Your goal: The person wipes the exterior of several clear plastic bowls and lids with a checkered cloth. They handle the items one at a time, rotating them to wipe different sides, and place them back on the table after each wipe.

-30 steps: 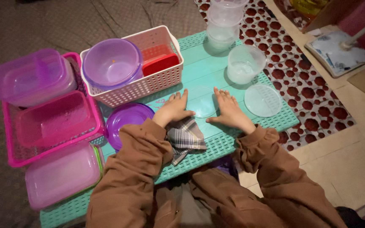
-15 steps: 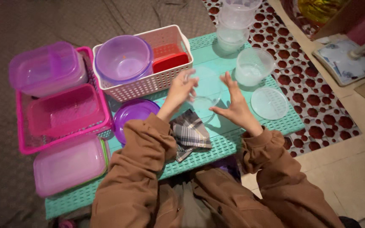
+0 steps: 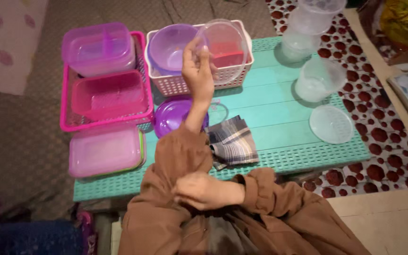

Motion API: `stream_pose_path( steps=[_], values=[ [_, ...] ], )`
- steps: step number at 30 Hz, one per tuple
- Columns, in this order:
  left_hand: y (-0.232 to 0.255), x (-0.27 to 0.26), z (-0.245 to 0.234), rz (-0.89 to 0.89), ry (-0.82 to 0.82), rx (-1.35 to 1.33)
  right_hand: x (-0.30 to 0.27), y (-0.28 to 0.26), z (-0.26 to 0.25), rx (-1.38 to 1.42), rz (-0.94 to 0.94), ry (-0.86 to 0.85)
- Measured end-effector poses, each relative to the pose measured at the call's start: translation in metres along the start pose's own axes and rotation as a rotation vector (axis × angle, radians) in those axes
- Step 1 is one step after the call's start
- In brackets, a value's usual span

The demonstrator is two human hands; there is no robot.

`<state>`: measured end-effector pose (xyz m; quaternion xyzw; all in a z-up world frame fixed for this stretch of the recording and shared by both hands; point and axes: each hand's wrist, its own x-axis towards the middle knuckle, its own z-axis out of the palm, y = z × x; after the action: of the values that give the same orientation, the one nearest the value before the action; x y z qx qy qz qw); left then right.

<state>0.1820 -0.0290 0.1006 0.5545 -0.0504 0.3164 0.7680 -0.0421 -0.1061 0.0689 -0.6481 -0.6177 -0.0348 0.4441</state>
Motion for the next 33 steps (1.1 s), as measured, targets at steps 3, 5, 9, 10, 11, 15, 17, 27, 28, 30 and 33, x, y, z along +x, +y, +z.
stream_pose_path(
  steps=[3,5,9,10,11,15,17,27,28,30,33],
  values=[
    [0.004,0.005,-0.022,-0.146,0.114,-0.200,-0.017,0.002,0.017,0.536,0.202,-0.165],
    [0.016,0.007,-0.045,-0.462,0.195,-0.496,-0.022,0.004,0.024,0.861,0.476,-0.285],
    [0.053,-0.023,-0.085,-0.619,0.173,-0.602,-0.032,0.001,0.003,0.632,0.176,-0.259],
    [0.065,-0.033,-0.095,-0.610,0.122,-0.616,-0.035,0.000,-0.008,0.429,0.170,-0.172],
    [0.078,-0.045,-0.106,-0.603,0.075,-0.626,-0.037,-0.003,-0.019,0.233,0.164,-0.085],
    [0.131,-0.091,-0.144,-0.493,0.039,-0.546,-0.045,-0.006,-0.061,-0.335,0.271,0.120],
    [0.146,-0.117,-0.160,-0.359,0.025,-0.405,-0.051,-0.003,-0.073,-0.534,0.405,0.098],
    [0.052,-0.166,-0.178,-0.509,0.136,-0.637,-0.100,0.067,-0.064,-0.529,0.656,-0.152],
    [0.043,-0.167,-0.176,-0.512,0.091,-0.712,-0.108,0.072,-0.063,-0.546,0.690,-0.180],
    [0.030,-0.169,-0.169,-0.517,-0.002,-0.858,-0.123,0.078,-0.060,-0.554,0.755,-0.110],
    [0.014,-0.169,-0.157,-0.547,0.016,-0.707,-0.142,0.091,-0.058,-0.258,0.862,0.304]
  ],
)
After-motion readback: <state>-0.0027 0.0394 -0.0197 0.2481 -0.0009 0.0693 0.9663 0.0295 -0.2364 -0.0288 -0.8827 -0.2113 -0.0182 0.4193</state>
